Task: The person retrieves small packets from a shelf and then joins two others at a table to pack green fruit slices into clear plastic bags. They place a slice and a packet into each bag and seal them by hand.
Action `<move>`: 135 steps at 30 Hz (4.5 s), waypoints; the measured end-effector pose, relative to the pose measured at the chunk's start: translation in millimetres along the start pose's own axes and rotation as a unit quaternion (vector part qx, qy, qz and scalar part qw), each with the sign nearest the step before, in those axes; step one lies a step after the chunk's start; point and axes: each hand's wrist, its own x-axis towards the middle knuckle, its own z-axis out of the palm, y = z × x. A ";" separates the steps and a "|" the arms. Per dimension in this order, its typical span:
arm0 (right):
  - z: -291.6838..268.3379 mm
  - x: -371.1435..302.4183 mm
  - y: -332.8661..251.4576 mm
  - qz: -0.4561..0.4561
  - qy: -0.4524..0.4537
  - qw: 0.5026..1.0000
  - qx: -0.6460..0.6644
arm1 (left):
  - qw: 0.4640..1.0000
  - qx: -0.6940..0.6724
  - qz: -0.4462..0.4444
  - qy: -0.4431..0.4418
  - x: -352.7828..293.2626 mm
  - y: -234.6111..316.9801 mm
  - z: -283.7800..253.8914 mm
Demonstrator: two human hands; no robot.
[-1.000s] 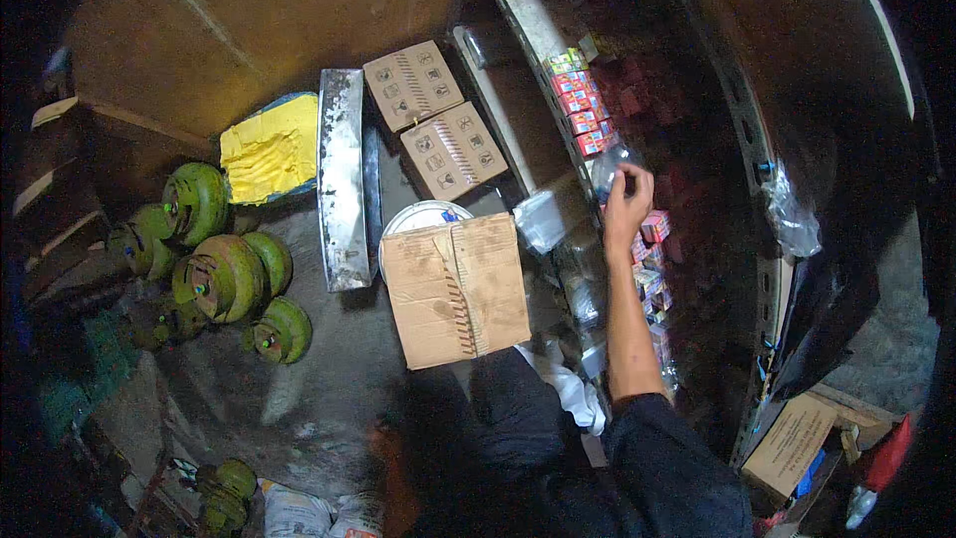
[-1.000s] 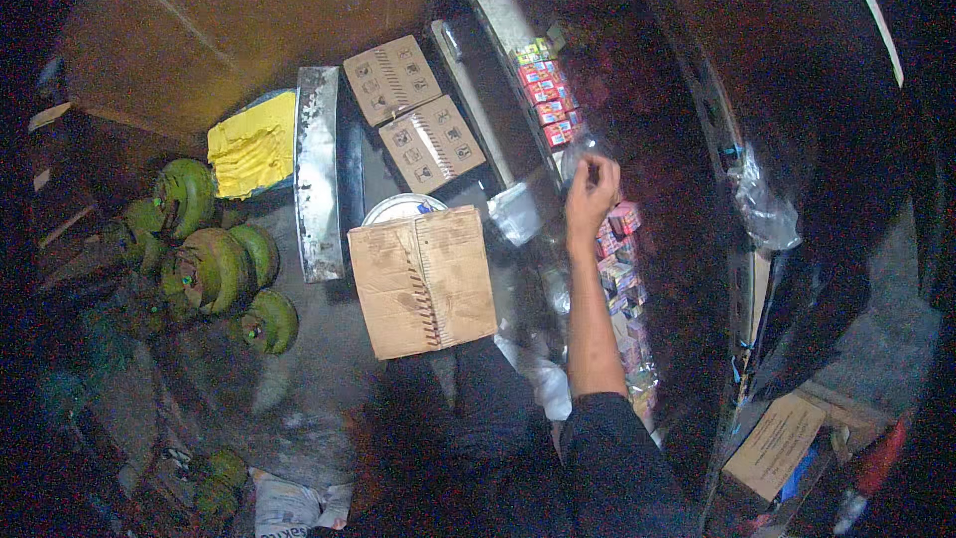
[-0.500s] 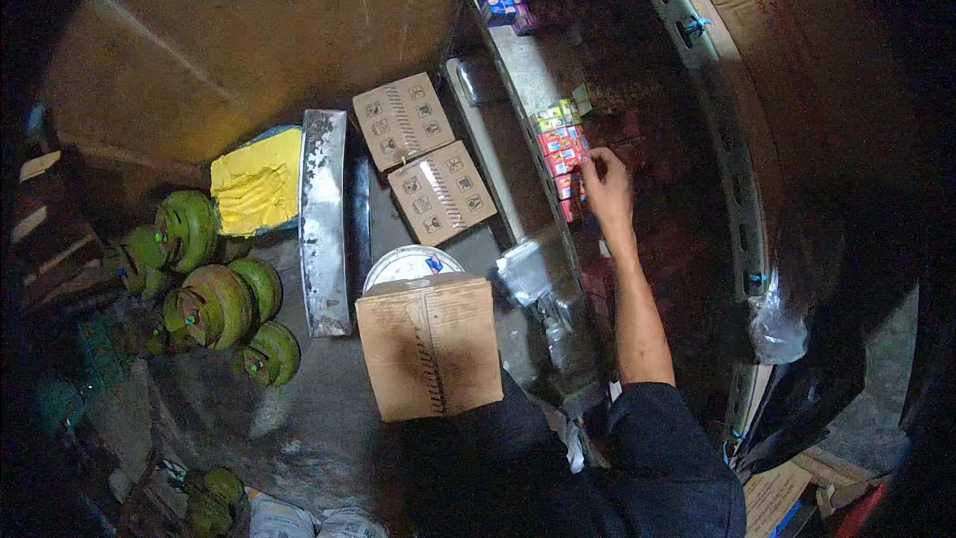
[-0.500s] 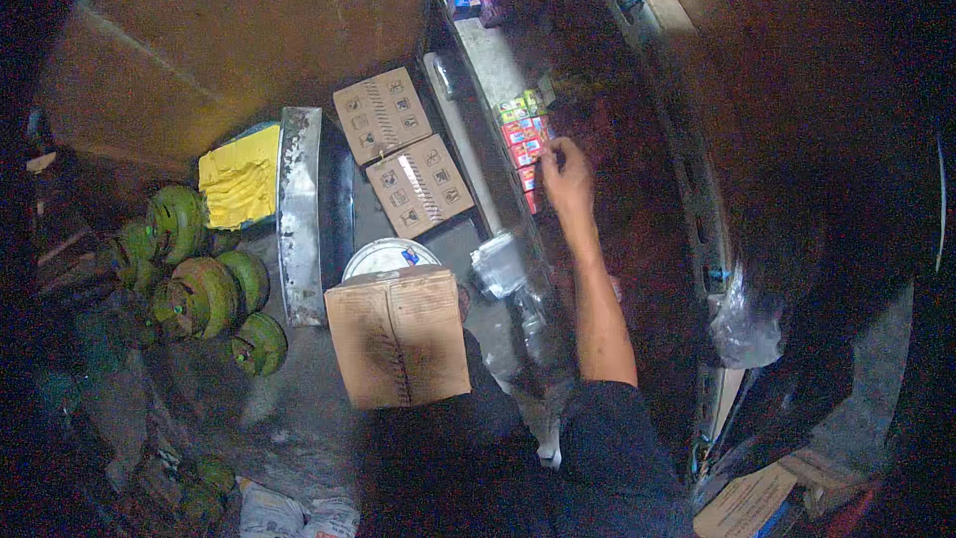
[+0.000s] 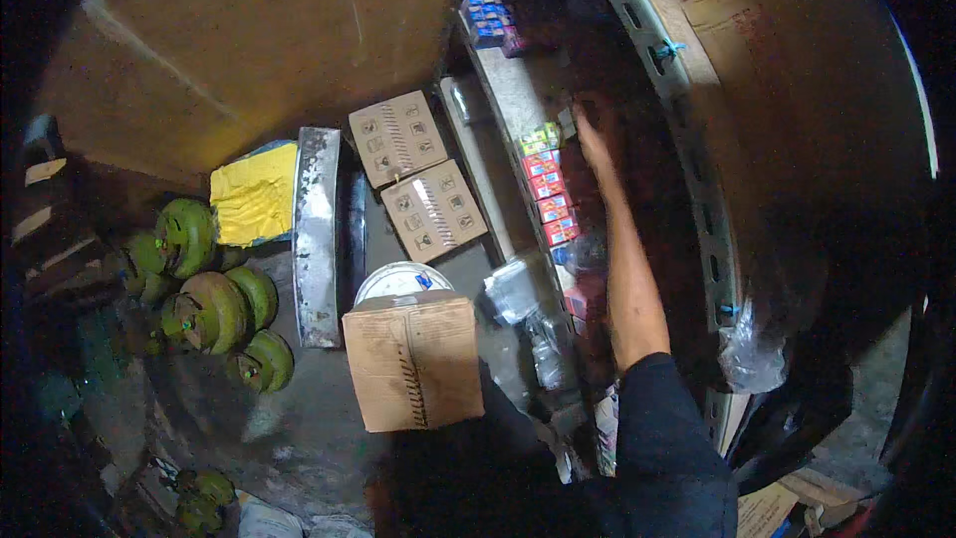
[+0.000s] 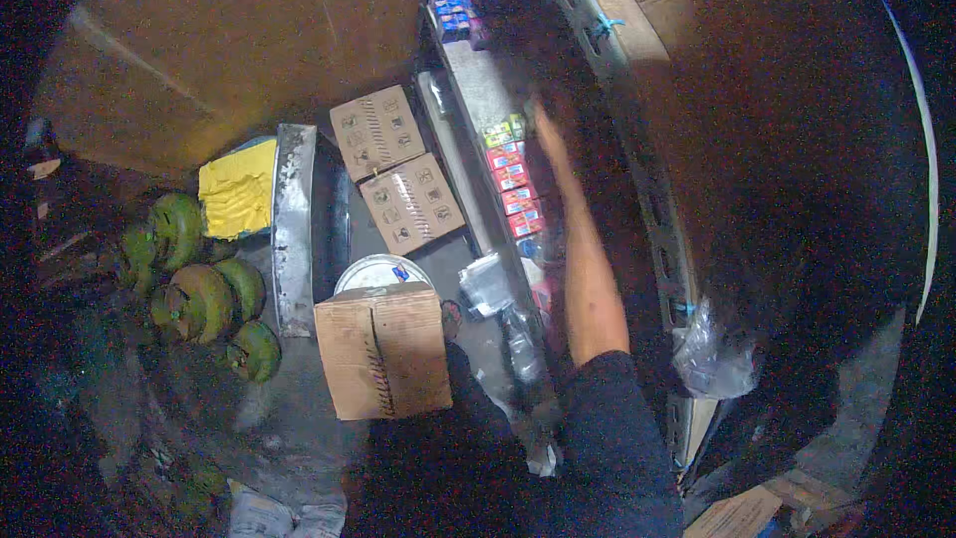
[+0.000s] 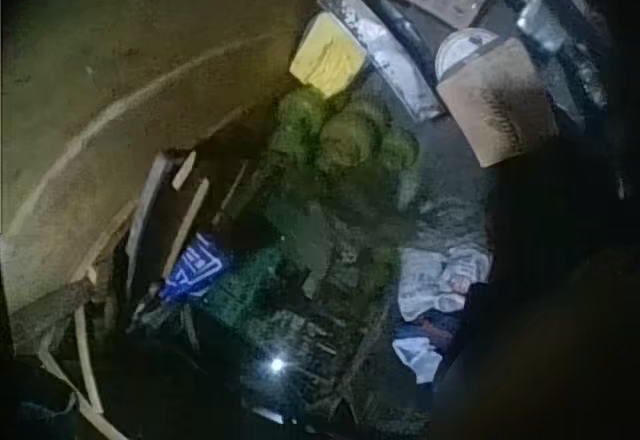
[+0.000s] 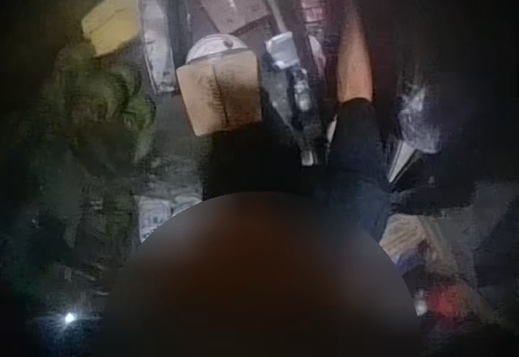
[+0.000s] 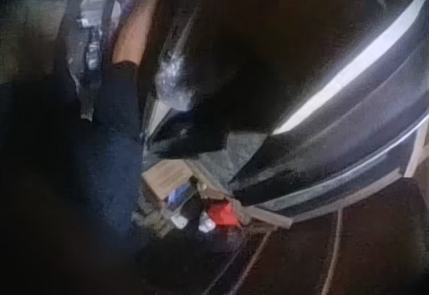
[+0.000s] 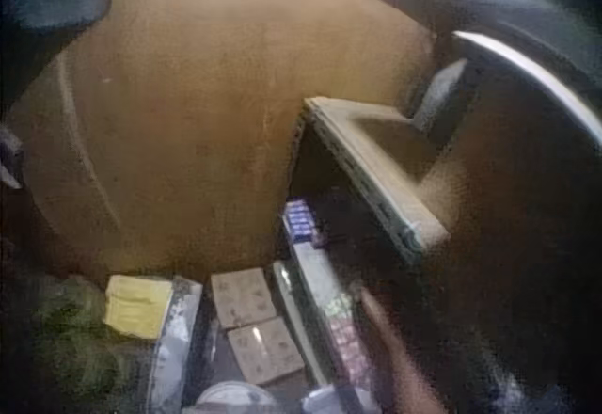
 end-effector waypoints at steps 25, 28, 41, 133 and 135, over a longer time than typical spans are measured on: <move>80.1 23.5 -8.1 -0.016 -0.051 0.997 -0.064 | 0.955 -0.268 0.125 -0.036 88.2 61.3 -27.4; 51.0 8.6 -78.3 -0.083 0.044 0.994 -0.051 | 0.912 -0.398 0.094 0.028 92.5 98.0 -50.3; -102.7 -296.9 -450.7 0.274 -0.239 0.731 0.577 | 0.741 -0.369 0.558 -0.052 -46.2 329.5 -259.9; 533.8 -842.7 -991.2 -0.323 -0.723 0.610 -0.025 | 0.865 0.146 -0.183 0.443 210.6 -745.6 -601.0; 544.1 -839.1 -1008.2 -0.304 -0.726 0.616 -0.037 | 0.882 -0.018 -0.274 0.383 203.7 -765.5 -596.4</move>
